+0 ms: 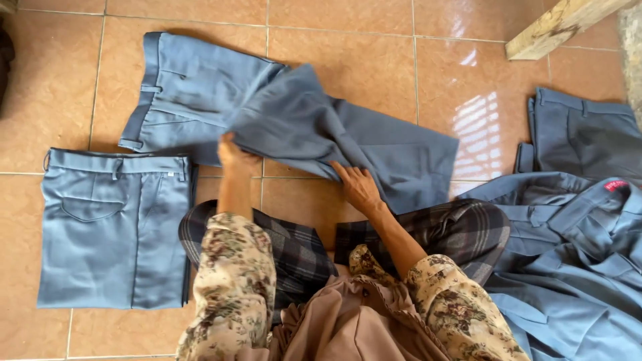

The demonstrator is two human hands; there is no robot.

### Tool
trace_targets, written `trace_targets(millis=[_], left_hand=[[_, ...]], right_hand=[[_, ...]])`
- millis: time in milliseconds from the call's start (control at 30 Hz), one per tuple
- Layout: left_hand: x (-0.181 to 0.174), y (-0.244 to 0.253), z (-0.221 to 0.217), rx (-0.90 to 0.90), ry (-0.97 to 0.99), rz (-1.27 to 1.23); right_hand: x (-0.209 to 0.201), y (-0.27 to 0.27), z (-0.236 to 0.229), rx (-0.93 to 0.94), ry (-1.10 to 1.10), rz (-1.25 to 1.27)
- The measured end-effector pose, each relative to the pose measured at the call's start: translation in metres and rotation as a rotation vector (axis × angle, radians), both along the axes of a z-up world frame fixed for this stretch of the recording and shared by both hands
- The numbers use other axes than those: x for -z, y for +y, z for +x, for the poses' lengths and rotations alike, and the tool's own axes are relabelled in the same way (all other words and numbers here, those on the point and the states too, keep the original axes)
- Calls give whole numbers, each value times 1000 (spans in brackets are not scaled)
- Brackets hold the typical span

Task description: Folding multiple pairs of blue fabric pants into neat rectangular shapes on a tiled floor.

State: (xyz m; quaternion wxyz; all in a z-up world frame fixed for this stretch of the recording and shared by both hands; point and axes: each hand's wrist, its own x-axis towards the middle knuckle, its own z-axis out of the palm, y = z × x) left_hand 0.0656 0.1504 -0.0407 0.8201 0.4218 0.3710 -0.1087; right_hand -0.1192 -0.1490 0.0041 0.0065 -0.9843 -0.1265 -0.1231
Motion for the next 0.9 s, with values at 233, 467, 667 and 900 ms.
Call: trace_targets(millis=[233,467,667,900], left_hand=[[32,72,13,-203,137,156],[69,45,2,-14,242,419],[-22,26,-12,-221,165,279],[19,33,-3,-211,188,328]], right_hand=[[-23,-26,-5,-141,-52,321],[9,-165,-22,378,494,-270],[31,-166,-14,252,463,-285],[-27,-157,6,156,299,797]])
